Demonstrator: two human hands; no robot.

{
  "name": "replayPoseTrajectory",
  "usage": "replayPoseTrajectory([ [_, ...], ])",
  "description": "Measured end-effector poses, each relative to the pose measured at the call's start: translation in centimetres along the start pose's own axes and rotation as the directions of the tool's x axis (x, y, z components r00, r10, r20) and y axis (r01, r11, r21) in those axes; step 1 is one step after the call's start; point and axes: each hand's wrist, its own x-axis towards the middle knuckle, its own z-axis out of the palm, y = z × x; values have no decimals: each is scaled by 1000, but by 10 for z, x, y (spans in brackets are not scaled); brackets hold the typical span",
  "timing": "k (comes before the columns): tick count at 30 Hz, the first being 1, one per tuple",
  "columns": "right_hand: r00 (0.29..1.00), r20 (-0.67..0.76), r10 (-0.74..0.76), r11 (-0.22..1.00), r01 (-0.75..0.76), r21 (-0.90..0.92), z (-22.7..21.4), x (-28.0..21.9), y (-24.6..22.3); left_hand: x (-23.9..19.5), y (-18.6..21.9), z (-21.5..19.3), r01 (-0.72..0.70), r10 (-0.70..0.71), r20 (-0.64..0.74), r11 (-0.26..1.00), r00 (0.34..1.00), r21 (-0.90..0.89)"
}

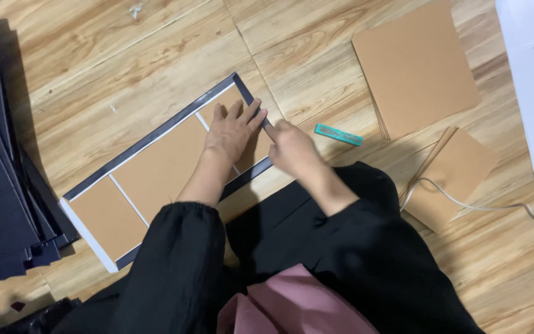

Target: Assembling a cardboard box or folder cover by aligning and bonding panels to a printed sheet

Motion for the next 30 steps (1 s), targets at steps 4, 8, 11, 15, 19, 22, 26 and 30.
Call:
replayPoseTrajectory([
  [4,961,-274,42,994,-67,-84,12,-20,92,-16,8,-22,83,-67,126,989,990,-125],
  [8,884,-446,-141,894,-80,-441,64,-49,161,-28,10,-15,111,-91,95,967,991,-228],
  [11,938,94,334,937,-341,74,-5,3,84,-37,11,-19,123,-95,124,962,988,-242],
  [15,976,-45,214,963,-203,175,-29,78,16,-33,11,-11,140,-107,121,938,987,-318],
  [19,979,-199,-47,996,60,61,16,130,11,-24,9,0,138,-114,89,921,990,-365],
  [22,985,-128,-119,992,114,-50,18,117,14,-27,14,3,130,-113,68,931,991,-342],
  [26,998,32,-53,995,56,-85,-29,65,5,-30,12,-2,122,-123,18,930,992,-346],
  [30,995,98,20,999,-16,-47,-25,24,12,-31,12,-2,100,-104,7,926,995,-363],
])
